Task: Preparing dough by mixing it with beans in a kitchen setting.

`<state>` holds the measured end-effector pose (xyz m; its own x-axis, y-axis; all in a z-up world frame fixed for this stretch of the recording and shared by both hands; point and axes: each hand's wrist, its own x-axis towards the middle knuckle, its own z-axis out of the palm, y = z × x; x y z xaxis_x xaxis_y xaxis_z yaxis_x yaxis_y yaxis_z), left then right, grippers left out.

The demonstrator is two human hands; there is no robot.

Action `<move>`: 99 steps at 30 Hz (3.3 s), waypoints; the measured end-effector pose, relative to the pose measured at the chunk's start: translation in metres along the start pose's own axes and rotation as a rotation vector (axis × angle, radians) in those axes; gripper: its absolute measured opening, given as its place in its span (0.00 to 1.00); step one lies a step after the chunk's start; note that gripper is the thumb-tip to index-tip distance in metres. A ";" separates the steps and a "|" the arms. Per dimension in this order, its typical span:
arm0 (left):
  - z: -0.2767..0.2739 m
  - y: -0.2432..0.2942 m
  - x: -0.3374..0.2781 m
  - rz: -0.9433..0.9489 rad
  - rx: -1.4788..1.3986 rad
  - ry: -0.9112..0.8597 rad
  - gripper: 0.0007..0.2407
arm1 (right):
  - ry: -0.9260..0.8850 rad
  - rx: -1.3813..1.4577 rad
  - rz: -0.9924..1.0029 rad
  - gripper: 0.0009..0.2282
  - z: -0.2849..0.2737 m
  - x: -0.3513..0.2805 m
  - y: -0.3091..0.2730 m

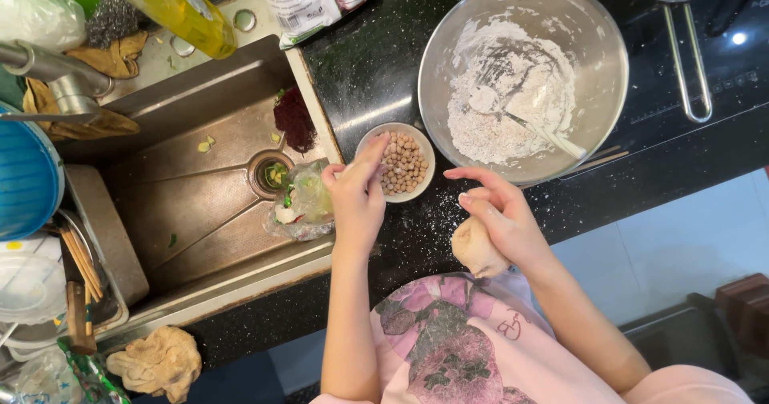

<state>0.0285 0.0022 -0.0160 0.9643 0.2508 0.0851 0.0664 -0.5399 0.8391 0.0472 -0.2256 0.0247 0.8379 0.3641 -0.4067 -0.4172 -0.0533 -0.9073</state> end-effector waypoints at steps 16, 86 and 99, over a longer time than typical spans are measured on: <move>0.003 -0.007 -0.002 -0.071 0.411 -0.076 0.06 | 0.106 0.041 0.013 0.13 -0.014 -0.011 0.022; 0.028 -0.030 0.040 0.205 -0.134 -0.302 0.04 | 0.261 0.019 0.044 0.11 0.017 0.019 0.063; 0.006 -0.012 0.035 0.062 -0.135 -0.383 0.11 | 0.256 -0.017 0.025 0.10 0.009 0.019 0.069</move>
<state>0.0629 0.0126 -0.0266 0.9928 -0.1100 -0.0473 -0.0043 -0.4280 0.9037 0.0309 -0.2138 -0.0444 0.8900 0.1151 -0.4412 -0.4351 -0.0754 -0.8972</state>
